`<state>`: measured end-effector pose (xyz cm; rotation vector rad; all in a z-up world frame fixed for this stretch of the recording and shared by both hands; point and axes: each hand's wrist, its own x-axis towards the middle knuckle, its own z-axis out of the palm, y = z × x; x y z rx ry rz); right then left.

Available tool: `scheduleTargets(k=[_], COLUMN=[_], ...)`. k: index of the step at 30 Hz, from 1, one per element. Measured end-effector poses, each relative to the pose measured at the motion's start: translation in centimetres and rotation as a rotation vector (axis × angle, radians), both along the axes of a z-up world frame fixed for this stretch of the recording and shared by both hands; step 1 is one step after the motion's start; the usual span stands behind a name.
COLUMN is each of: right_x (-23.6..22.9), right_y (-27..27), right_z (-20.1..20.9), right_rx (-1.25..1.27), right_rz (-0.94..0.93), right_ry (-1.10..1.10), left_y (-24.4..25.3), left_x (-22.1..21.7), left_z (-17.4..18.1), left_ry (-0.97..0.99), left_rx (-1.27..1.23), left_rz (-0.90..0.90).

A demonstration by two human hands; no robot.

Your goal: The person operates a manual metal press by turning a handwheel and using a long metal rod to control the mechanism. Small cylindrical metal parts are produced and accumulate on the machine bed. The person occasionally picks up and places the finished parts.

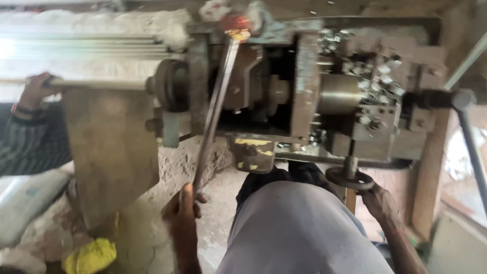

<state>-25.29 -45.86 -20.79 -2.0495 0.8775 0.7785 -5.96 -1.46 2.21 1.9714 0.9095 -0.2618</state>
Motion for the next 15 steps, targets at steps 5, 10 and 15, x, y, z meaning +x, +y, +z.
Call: scheduleTargets(k=[5,10,15], right_x=[-0.7,-0.7,0.7], right_y=[-0.7,-1.1,-0.2], right_z=[-2.1,-2.0,-0.5], right_rx=[0.010,-0.027,0.040], right_rz=[0.029,0.098,0.013], right_ry=[0.037,0.048,0.023], left_y=[0.3,-0.1,0.4], left_x=[-0.1,-0.2,-0.6], left_z=[-0.1,0.2,-0.5], left_ry=[-0.015,-0.018,-0.152], left_rx=[-0.059,-0.106,0.039], left_rz=[-0.152,-0.126,-0.107])
